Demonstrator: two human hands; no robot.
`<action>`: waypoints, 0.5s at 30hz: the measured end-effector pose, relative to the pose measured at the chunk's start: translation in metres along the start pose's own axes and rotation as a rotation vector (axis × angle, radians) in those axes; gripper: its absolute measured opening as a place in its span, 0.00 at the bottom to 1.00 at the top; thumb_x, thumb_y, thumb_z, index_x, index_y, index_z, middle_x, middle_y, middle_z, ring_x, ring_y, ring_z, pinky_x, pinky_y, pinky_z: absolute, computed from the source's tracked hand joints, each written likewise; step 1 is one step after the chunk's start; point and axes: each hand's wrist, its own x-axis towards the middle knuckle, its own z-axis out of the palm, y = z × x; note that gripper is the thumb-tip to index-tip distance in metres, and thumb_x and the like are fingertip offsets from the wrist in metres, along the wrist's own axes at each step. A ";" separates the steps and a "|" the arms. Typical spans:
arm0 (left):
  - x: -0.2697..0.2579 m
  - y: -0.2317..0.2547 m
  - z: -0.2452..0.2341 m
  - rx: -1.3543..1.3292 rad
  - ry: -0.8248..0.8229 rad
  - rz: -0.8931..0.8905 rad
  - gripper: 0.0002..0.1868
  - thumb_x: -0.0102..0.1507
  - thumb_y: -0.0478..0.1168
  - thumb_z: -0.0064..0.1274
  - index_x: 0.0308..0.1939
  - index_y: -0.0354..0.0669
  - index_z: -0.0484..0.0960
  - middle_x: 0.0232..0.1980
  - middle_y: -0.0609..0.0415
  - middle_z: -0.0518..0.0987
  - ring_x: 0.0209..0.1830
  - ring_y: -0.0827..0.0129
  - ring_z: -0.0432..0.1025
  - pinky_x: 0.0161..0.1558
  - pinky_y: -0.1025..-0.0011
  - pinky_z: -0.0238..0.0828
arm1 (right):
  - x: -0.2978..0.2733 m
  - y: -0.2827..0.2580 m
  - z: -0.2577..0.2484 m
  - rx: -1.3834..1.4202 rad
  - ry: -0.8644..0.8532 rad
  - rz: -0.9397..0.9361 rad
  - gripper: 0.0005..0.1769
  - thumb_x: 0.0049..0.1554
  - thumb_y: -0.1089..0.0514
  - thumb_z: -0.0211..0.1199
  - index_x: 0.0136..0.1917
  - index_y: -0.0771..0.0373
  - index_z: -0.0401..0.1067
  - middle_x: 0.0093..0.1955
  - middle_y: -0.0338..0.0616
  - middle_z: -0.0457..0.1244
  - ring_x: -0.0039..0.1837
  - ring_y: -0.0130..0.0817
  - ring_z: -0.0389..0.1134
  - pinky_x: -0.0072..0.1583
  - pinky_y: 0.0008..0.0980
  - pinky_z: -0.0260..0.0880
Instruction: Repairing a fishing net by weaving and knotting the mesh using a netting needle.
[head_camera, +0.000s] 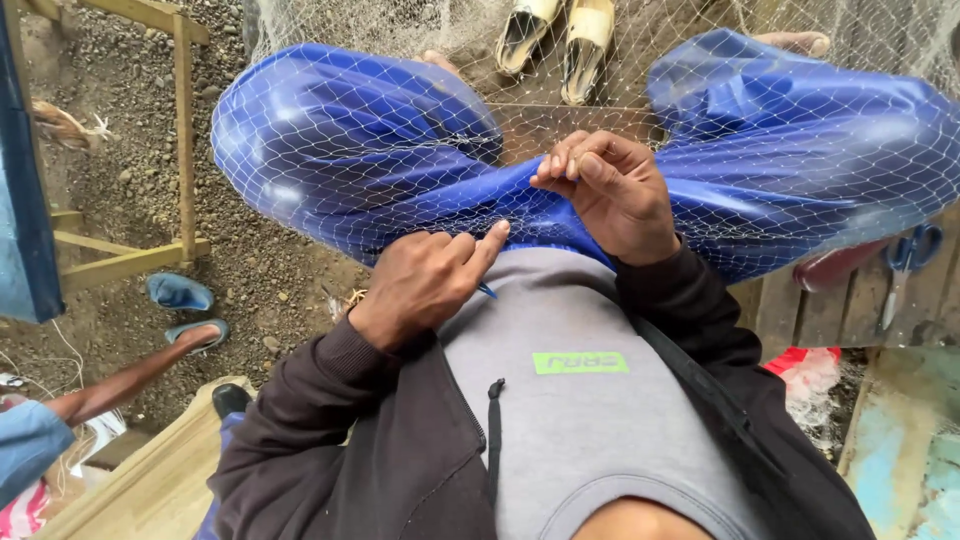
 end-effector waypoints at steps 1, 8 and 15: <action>0.000 0.000 0.000 0.002 0.002 -0.006 0.19 0.61 0.35 0.39 0.55 0.45 0.75 0.19 0.58 0.66 0.15 0.72 0.64 0.20 0.78 0.63 | 0.000 0.000 -0.001 0.001 -0.003 -0.004 0.10 0.57 0.62 0.50 0.38 0.71 0.61 0.42 0.56 0.56 0.52 0.42 0.65 0.59 0.41 0.68; -0.003 -0.001 0.006 0.012 0.052 -0.048 0.20 0.63 0.36 0.36 0.58 0.47 0.72 0.20 0.59 0.64 0.15 0.73 0.63 0.21 0.79 0.63 | 0.000 0.001 -0.007 0.137 -0.020 0.010 0.09 0.59 0.60 0.49 0.40 0.69 0.60 0.43 0.54 0.57 0.55 0.44 0.65 0.61 0.44 0.67; 0.004 -0.010 -0.032 -0.291 0.155 -0.161 0.22 0.63 0.37 0.40 0.62 0.42 0.67 0.32 0.55 0.70 0.22 0.66 0.69 0.25 0.72 0.68 | 0.002 -0.008 0.003 0.274 -0.015 -0.064 0.08 0.60 0.60 0.46 0.40 0.66 0.57 0.42 0.49 0.52 0.46 0.35 0.63 0.57 0.42 0.70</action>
